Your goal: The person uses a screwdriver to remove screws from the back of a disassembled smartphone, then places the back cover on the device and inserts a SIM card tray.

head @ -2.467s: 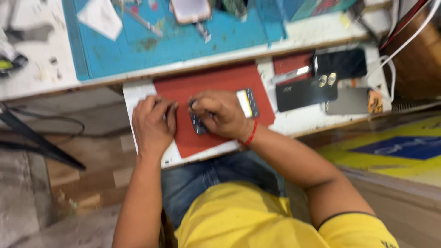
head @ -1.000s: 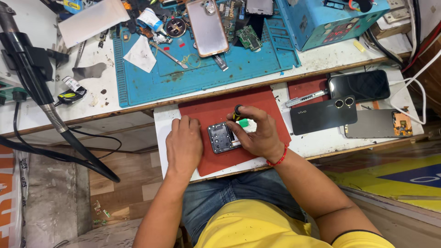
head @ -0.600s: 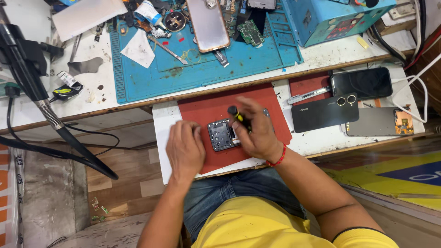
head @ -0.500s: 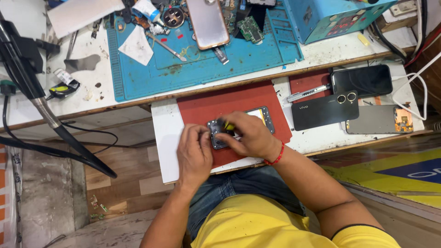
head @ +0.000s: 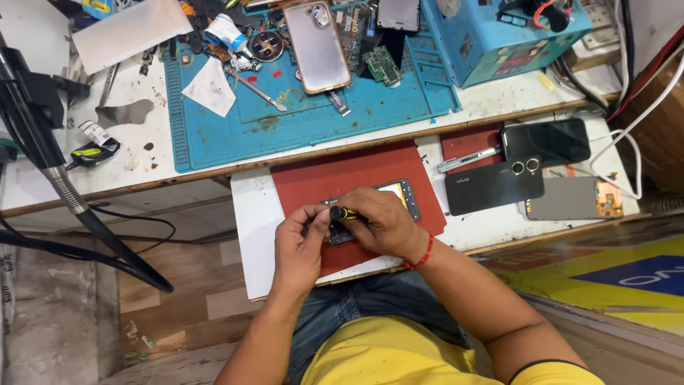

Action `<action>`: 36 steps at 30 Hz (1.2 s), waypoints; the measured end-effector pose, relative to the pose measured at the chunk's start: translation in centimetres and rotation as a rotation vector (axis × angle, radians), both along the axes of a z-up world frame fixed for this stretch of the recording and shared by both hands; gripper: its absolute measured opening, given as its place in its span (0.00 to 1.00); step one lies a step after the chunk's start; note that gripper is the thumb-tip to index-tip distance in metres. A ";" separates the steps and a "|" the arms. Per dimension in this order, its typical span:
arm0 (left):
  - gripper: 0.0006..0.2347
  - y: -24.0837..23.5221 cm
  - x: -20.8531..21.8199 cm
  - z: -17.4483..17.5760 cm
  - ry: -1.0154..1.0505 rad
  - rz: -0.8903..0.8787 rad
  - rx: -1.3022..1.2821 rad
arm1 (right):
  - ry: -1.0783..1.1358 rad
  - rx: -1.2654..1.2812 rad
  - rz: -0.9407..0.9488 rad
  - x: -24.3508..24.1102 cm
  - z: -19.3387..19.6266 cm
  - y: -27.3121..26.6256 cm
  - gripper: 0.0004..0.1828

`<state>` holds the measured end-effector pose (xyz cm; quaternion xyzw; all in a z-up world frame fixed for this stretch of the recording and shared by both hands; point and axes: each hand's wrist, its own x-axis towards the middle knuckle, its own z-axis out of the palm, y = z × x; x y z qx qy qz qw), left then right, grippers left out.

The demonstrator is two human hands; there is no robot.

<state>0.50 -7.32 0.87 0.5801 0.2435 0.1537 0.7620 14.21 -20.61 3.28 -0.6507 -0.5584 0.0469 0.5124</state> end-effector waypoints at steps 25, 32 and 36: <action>0.32 2.4 -0.2 5.7 0.094 -0.426 1.216 | -0.102 -0.082 -0.199 0.4 0.2 0.2 0.11; 0.28 2.7 -0.2 3.5 0.119 -0.346 1.286 | -0.080 -0.087 -0.175 0.7 0.6 0.3 0.14; 0.30 2.5 0.0 3.8 0.130 -0.370 1.307 | -0.040 -0.115 -0.173 0.8 0.3 -0.4 0.18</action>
